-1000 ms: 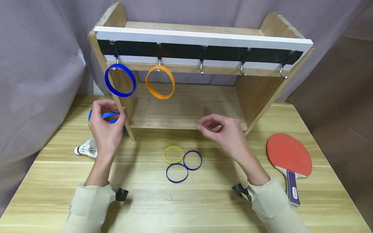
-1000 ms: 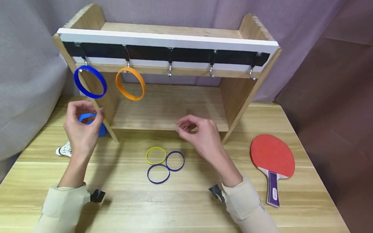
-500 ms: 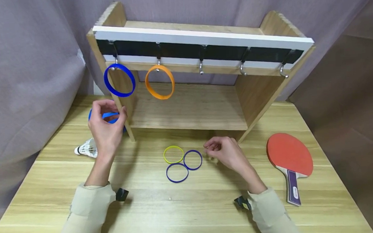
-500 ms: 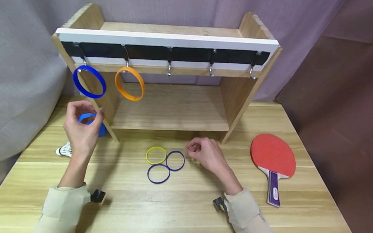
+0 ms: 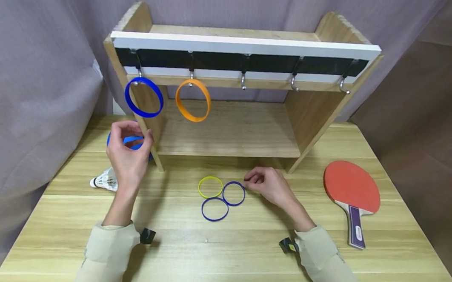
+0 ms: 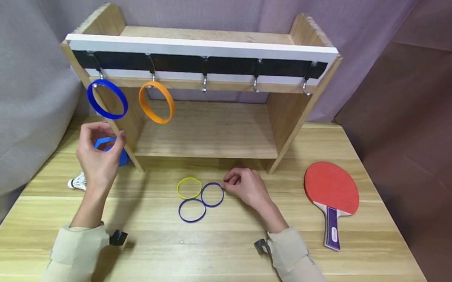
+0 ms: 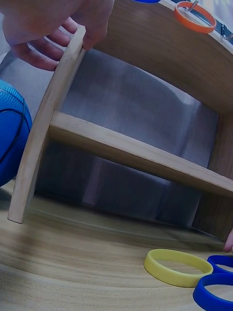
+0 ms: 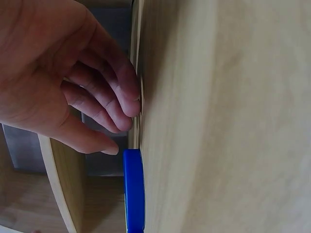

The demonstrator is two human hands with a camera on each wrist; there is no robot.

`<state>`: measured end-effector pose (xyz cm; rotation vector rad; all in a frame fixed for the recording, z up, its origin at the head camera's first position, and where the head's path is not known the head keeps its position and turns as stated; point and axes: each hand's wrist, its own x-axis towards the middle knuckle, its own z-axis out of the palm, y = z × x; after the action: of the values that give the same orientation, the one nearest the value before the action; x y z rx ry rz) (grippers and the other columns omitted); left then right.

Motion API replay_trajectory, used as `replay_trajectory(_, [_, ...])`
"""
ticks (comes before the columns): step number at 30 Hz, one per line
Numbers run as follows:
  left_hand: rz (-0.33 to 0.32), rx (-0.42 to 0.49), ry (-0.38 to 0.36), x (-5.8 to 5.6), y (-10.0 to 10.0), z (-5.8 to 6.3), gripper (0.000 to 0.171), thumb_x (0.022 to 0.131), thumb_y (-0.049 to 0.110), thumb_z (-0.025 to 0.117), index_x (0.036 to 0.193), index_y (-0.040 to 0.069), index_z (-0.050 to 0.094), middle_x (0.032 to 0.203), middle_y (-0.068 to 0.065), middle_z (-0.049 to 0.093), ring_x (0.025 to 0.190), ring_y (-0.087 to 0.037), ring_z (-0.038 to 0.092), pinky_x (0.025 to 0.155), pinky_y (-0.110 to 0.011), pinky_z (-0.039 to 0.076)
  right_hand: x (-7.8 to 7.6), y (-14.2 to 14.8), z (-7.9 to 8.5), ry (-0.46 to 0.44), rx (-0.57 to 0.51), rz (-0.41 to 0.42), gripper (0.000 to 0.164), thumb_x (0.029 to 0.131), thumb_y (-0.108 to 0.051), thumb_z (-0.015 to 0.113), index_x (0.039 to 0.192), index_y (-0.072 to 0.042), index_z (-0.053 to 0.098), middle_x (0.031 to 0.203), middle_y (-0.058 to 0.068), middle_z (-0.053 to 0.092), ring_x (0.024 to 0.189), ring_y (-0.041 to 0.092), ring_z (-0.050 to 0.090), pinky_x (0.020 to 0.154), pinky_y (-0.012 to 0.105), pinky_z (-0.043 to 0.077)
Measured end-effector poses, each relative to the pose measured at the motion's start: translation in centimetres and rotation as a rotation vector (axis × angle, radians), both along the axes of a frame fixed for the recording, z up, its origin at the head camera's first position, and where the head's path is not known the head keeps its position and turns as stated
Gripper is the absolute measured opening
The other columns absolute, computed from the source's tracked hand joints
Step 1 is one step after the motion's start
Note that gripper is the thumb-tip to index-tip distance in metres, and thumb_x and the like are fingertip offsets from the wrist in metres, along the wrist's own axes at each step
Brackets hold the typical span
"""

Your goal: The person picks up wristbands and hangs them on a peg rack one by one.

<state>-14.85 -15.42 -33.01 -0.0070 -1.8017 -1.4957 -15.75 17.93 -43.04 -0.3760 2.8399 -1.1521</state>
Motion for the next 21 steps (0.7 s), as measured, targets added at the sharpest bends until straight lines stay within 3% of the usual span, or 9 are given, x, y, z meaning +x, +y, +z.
replay_trajectory(5, [-0.009, -0.017, 0.018, 0.01, -0.08, -0.07, 0.029, 0.081, -0.006, 0.071, 0.103, -0.015, 0.055, 0.092, -0.024, 0.061, 0.076, -0.028, 0.061, 0.065, -0.019, 0.055, 0.09, -0.06, 0.05, -0.006, -0.004, 0.022, 0.013, 0.083, -0.022, 0.08, 0.092, -0.014, 0.074, 0.075, -0.006, 0.066, 0.067, 0.013, 0.062, 0.058, 0.027, 0.053])
replay_trajectory(16, [-0.005, 0.005, 0.0, 0.17, 0.1, 0.24, 0.029, 0.08, -0.005, 0.071, 0.103, -0.015, 0.055, 0.091, -0.022, 0.062, 0.076, -0.026, 0.062, 0.066, -0.018, 0.055, 0.19, -0.39, -0.09, 0.002, 0.029, 0.025, 0.013, 0.082, -0.027, 0.081, 0.086, -0.017, 0.074, 0.074, -0.008, 0.066, 0.066, 0.011, 0.061, 0.058, 0.028, 0.052])
replay_trajectory(21, [0.002, 0.006, -0.005, 0.13, 0.11, 0.21, 0.03, 0.08, -0.005, 0.071, 0.103, -0.015, 0.056, 0.091, -0.021, 0.063, 0.076, -0.025, 0.062, 0.066, -0.017, 0.055, 0.2, -0.52, -0.12, 0.016, 0.035, 0.042, 0.008, 0.082, -0.022, 0.081, 0.083, -0.017, 0.074, 0.072, -0.008, 0.066, 0.064, 0.011, 0.061, 0.057, 0.027, 0.052])
